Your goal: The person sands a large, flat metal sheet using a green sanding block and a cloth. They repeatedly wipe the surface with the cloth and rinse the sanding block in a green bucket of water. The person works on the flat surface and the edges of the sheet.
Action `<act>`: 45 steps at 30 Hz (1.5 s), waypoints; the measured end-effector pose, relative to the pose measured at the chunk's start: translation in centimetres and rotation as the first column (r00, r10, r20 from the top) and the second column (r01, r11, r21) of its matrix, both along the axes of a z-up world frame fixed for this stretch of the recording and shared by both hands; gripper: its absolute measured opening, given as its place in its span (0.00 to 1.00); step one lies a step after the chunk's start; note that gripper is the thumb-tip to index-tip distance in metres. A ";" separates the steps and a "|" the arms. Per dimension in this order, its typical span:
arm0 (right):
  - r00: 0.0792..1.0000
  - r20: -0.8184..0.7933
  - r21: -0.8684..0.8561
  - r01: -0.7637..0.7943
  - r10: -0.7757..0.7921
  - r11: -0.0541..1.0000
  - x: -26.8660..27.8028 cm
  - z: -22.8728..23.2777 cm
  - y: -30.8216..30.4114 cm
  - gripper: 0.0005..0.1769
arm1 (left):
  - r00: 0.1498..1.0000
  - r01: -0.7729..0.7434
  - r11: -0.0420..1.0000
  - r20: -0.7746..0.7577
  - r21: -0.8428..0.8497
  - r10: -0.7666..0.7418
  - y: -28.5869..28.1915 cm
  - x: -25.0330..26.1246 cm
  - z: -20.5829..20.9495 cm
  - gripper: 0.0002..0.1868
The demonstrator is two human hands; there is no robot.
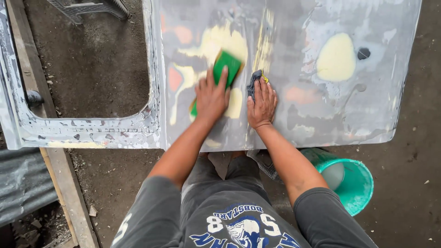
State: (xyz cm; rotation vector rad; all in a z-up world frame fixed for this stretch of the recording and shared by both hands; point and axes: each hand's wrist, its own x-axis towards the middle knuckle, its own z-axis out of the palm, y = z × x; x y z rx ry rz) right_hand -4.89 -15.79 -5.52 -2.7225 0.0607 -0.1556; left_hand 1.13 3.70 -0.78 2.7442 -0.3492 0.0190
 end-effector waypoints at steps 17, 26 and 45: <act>0.996 -0.032 0.007 -0.078 0.078 0.997 -0.1 0.5 -2.4 0.36 | 0.996 -0.084 0.996 0.028 0.014 0.084 -6.7 5.4 -1.2 0.40; 0.994 -0.044 -0.039 -0.104 0.103 0.994 3.5 0.5 -7.1 0.35 | 0.998 -0.040 0.998 -0.048 0.045 0.042 -3.8 -11.3 1.6 0.38; 0.964 0.088 0.022 -0.254 0.251 0.967 10.5 -1.8 -5.3 0.33 | 0.934 -0.354 0.933 -0.038 0.059 0.356 0.5 -5.9 1.2 0.38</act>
